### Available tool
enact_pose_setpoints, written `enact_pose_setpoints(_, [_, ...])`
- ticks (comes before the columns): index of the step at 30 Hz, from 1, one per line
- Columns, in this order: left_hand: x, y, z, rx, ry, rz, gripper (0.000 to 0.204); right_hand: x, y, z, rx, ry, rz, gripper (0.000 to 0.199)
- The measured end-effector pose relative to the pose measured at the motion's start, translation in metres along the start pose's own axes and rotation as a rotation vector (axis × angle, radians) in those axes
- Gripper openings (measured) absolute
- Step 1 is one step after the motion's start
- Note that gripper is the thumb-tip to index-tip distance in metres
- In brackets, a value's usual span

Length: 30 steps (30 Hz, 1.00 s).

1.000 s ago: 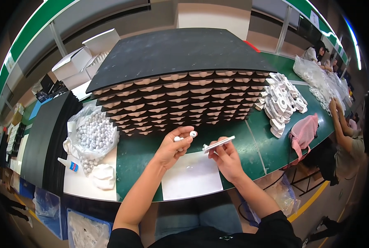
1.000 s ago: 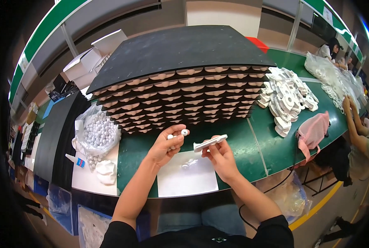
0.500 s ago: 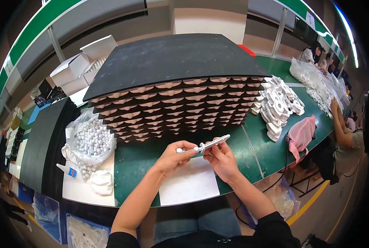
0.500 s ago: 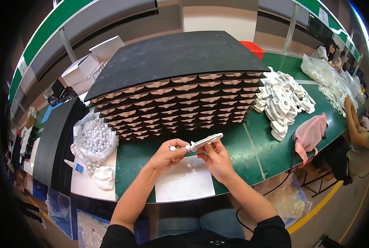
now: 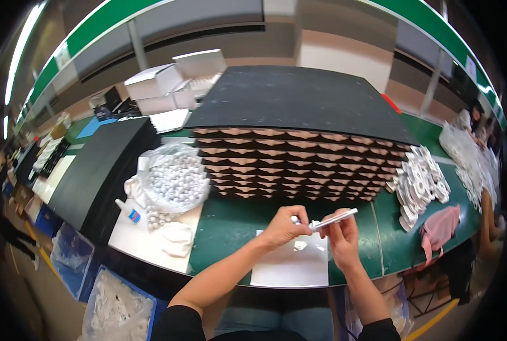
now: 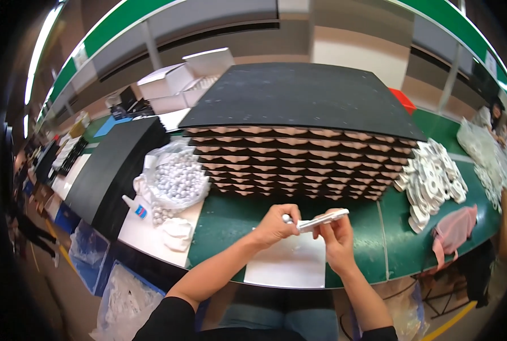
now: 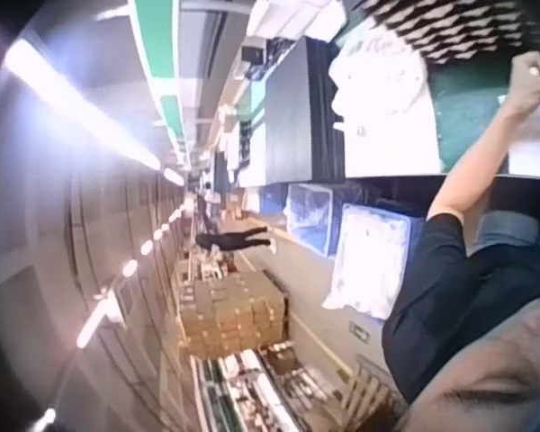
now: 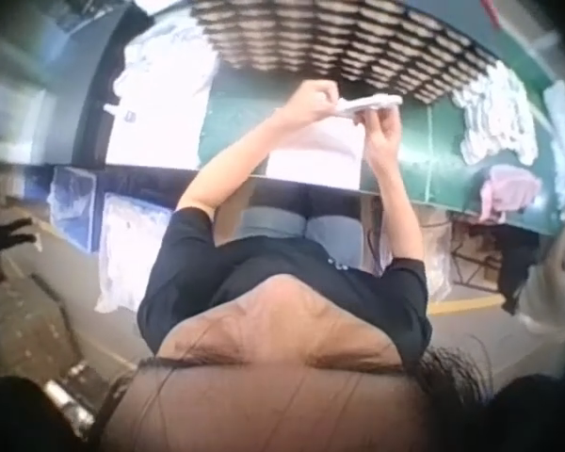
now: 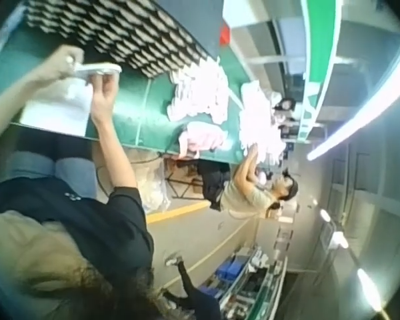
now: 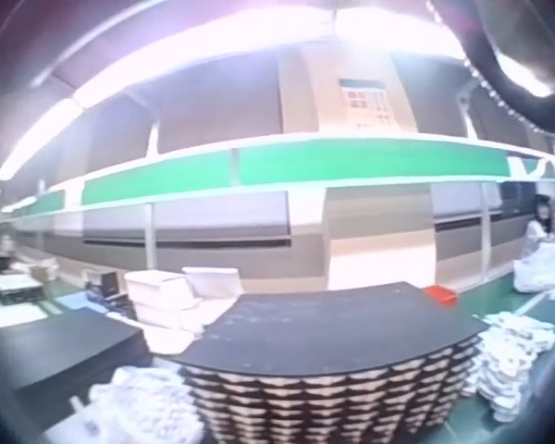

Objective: The recorder is assembling small plastic components on a factory assembly line.

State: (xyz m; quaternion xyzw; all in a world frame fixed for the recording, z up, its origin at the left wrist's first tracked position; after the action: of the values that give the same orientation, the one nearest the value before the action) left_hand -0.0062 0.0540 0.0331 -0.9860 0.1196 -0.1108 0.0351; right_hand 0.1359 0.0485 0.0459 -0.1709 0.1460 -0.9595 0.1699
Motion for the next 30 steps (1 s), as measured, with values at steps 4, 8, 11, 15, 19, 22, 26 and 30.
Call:
enact_pose_setpoints(4, [-0.007, -0.003, 0.003, -0.04, 0.189, 0.013, 0.015, 0.023, -0.017, 0.034, -0.082, 0.154, 0.12, 0.009])
enact_pose_setpoints(8, [-0.013, -0.006, 0.012, 0.04, 0.575, 0.146, 0.024, 0.077, -0.055, 0.097, -0.525, 0.666, 0.351, 0.021])
enact_pose_setpoints(11, [-0.024, -0.006, 0.015, -0.073, 0.622, 0.037, 0.042, 0.123, -0.099, 0.121, -0.63, 0.558, 0.315, 0.02])
enact_pose_setpoints(15, [-0.027, -0.009, 0.015, -0.234, 0.855, -0.092, 0.033, 0.176, -0.18, 0.135, -0.531, 0.668, 0.323, 0.03])
enact_pose_setpoints(19, [-0.029, -0.015, 0.027, -0.251, 0.942, -0.118, 0.019, 0.194, -0.257, 0.086, 0.011, 0.659, 0.303, 0.031])
enact_pose_setpoints(22, [-0.03, -0.017, 0.036, -0.31, 0.989, -0.204, 0.014, 0.194, -0.296, 0.055, 0.186, 0.759, 0.223, 0.02])
enact_pose_setpoints(26, [-0.033, -0.016, 0.035, -0.296, 0.99, -0.224, 0.016, 0.201, -0.315, 0.041, 0.269, 0.785, 0.18, 0.016])
enact_pose_setpoints(30, [-0.039, -0.019, 0.042, -0.329, 1.044, -0.252, 0.018, 0.202, -0.329, 0.03, 0.158, 0.852, 0.173, 0.019])
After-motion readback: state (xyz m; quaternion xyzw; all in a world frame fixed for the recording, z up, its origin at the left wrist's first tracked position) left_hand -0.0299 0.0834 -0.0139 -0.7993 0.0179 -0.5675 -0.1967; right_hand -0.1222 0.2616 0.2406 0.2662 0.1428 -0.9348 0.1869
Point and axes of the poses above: each hand's wrist, its own y-axis away from the middle knuckle, its own x-axis out of the palm, z = x × y, the point moved 5 cm from there along -y, towards the middle knuckle, and after that the axes turned 2 degrees about y, right-handed, at the moved point
